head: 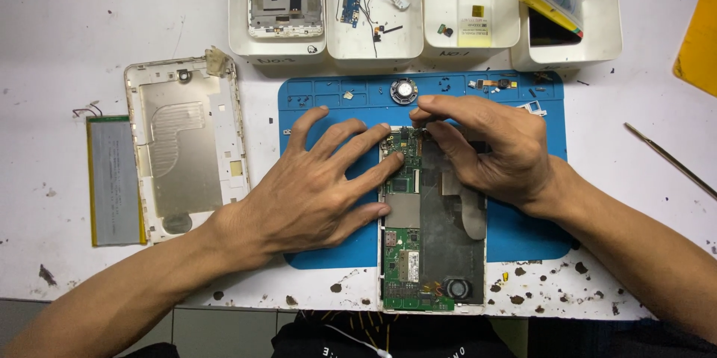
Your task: Repairing a smartphone by connecting internal components and ribbon cables to the motherboard using tweezers.
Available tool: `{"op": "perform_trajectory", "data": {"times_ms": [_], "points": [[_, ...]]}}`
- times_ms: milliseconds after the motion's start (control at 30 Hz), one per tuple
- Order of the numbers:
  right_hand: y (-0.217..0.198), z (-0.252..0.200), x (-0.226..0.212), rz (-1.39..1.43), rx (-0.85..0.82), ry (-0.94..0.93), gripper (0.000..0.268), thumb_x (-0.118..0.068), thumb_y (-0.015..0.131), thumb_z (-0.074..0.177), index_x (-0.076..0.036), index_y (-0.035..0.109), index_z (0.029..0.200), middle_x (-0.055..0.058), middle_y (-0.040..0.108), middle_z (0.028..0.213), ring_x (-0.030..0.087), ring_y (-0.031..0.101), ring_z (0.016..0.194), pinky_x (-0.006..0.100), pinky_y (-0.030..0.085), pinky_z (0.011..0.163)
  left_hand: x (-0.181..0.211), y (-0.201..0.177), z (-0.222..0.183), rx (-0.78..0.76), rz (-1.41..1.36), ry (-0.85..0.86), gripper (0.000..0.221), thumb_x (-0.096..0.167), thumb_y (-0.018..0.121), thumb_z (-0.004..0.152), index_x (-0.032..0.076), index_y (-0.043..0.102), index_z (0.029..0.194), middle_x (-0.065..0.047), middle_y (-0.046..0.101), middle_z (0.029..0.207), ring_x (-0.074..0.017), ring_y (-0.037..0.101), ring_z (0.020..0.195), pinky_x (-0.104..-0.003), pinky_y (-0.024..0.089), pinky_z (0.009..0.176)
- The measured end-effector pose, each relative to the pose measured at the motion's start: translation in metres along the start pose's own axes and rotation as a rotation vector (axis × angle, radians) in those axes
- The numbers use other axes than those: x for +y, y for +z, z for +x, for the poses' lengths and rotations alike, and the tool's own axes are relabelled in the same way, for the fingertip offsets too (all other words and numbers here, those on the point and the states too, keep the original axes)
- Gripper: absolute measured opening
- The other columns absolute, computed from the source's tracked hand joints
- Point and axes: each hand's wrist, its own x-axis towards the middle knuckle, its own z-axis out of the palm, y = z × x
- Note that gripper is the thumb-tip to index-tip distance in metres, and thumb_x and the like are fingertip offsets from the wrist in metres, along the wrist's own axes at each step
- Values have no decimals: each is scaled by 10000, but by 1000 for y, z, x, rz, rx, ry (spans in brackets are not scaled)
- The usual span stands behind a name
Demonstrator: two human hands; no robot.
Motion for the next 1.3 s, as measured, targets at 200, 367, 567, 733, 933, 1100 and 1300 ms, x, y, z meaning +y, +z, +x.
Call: {"op": "perform_trajectory", "data": {"times_ms": [200, 367, 567, 733, 933, 1100, 1300], "points": [[3, -2, 0, 28, 19, 35, 251, 36, 631, 1040, 65, 587, 1286, 208, 746, 1134, 276, 789, 1002, 309, 686, 831, 2, -4, 0, -47, -33, -10, 690, 645, 597, 929, 122, 596, 1379, -210, 557, 1444, -370, 544, 1282, -631, 302, 1098], [3, -3, 2, 19, 24, 42, 265, 26, 641, 1034, 48, 570, 1288, 195, 752, 1116, 273, 790, 991, 329, 660, 902, 2, -4, 1, -56, -63, -12, 791, 715, 591, 889, 102, 560, 1388, -218, 530, 1444, -381, 511, 1303, -631, 289, 1099], [3, -4, 3, 44, 20, 54, 273, 18, 637, 1033, 42, 561, 1294, 190, 750, 1119, 266, 788, 1001, 327, 663, 916, 2, -2, 0, -71, -89, -22, 821, 728, 573, 889, 102, 534, 1417, -240, 487, 1483, -392, 473, 1343, -638, 264, 1110], [4, -4, 2, 30, 46, 65, 253, -1, 626, 1033, 30, 570, 1278, 165, 760, 1101, 246, 791, 986, 309, 667, 884, 3, -1, 0, -64, -82, -23, 817, 726, 577, 883, 104, 533, 1411, -224, 502, 1479, -389, 474, 1338, -652, 256, 1093], [-1, -1, 1, 68, 19, 62, 267, 14, 590, 1032, 48, 590, 1297, 176, 742, 1166, 262, 780, 1037, 320, 658, 929, 3, -2, 0, -67, -81, -25, 796, 718, 570, 889, 100, 539, 1391, -236, 503, 1478, -388, 474, 1332, -651, 251, 1086], [0, 2, -1, 1, 82, -10, 181, 61, 637, 1009, 55, 664, 1188, 179, 756, 1109, 312, 772, 1010, 375, 632, 930, 3, -2, 0, -78, -82, -24, 782, 716, 570, 886, 111, 547, 1381, -229, 501, 1471, -388, 472, 1332, -648, 252, 1084], [-1, 7, -4, 38, 90, -34, 213, 26, 651, 1017, 59, 623, 1226, 180, 744, 1036, 325, 754, 909, 391, 592, 853, 3, -2, 0, -78, -77, -26, 793, 717, 566, 900, 108, 533, 1407, -219, 493, 1481, -384, 474, 1334, -648, 251, 1095]]}}
